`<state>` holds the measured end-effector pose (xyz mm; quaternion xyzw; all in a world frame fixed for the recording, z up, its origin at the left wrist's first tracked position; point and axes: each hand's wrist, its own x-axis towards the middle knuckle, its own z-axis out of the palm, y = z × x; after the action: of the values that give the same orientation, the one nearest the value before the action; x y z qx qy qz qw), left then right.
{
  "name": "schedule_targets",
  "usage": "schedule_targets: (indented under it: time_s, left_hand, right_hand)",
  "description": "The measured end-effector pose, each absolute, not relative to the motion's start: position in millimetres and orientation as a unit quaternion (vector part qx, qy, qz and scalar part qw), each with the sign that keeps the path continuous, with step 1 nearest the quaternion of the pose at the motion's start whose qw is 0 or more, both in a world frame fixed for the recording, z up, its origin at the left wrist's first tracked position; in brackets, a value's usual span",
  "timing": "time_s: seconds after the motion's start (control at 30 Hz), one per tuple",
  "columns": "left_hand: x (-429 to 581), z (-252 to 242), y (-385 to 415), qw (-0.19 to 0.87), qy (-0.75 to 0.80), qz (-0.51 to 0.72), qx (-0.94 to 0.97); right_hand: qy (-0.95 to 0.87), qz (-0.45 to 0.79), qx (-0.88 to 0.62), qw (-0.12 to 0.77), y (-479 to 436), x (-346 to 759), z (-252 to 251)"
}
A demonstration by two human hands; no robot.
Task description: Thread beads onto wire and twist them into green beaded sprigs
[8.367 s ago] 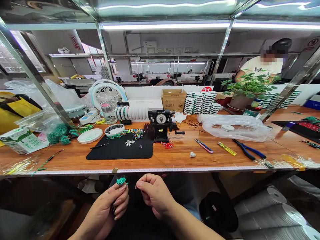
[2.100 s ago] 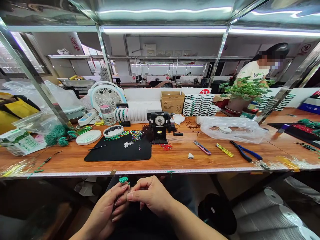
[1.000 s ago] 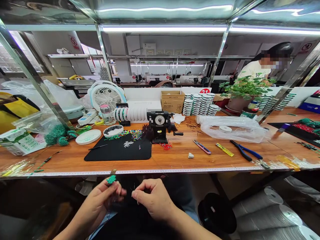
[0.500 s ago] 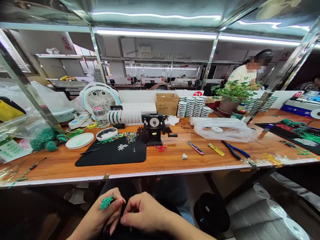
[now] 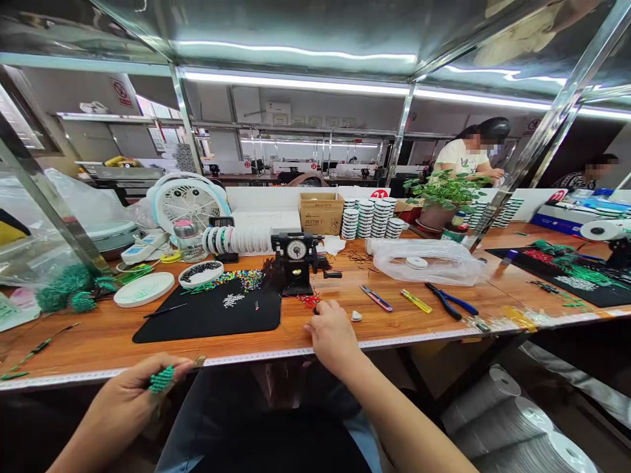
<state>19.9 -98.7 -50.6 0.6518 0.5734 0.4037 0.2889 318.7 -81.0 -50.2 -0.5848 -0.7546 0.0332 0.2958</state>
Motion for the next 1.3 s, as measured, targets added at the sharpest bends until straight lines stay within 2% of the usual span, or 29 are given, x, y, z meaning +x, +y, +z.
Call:
schedule_targets:
  time_s: [0.07,0.1,0.13,0.23,0.3,0.37,0.4,0.47,0.57,0.73,0.9,1.0,1.1,1.3]
  left_hand:
    - [32,-57,-101,0.340,0.543,0.368,0.675]
    - [39,-60,-103,0.361,0.522,0.354,0.687]
    - [46,-62,-105,0.367,0.505,0.359,0.693]
    - [66,-64,-110,0.385,0.483,0.401,0.676]
    - [72,-61,-108,0.414,0.486,0.413,0.650]
    - [66,-54,-95,0.398,0.514,0.402,0.645]
    - [59,-49,-83,0.360,0.543,0.393,0.649]
    - [36,-35,-46,0.212,0.626,0.357,0.660]
    - [-8,-12,29,0.143,0.675,0.306,0.656]
    - [-55,-1,125,0.139,0.703,0.170,0.677]
    - [-64,-12,159,0.178,0.693,0.122,0.688]
    - [-68,-14,165,0.209,0.689,0.169,0.673]
    - [-72,-14,162,0.246,0.678,0.268,0.639]
    - [-62,-9,129,0.369,0.589,0.501,0.515]
  right_hand:
    - [-0.746,0.065,-0.561,0.353,-83,302,-49]
    - [-0.749,0.129,-0.522,0.386,-87,290,-49]
    - [-0.748,0.229,-0.471,0.407,-92,277,-50]
    - [-0.640,0.570,-0.341,0.386,-101,242,-56]
    - [-0.550,0.659,-0.339,0.385,-100,231,-63]
    - [-0.525,0.651,-0.372,0.403,-95,232,-69]
    - [-0.528,0.638,-0.385,0.408,-91,235,-71]
    - [-0.535,0.617,-0.404,0.412,-85,242,-73]
    - [-0.562,0.571,-0.436,0.411,-78,251,-71]
    - [-0.632,0.501,-0.467,0.362,-73,260,-68]
    - [-0.655,0.496,-0.459,0.338,-71,267,-71]
    - [-0.598,0.601,-0.442,0.292,-67,269,-71]
    - [-0.534,0.675,-0.439,0.258,-59,268,-66]
    - [-0.526,0.628,-0.449,0.356,-48,257,-57]
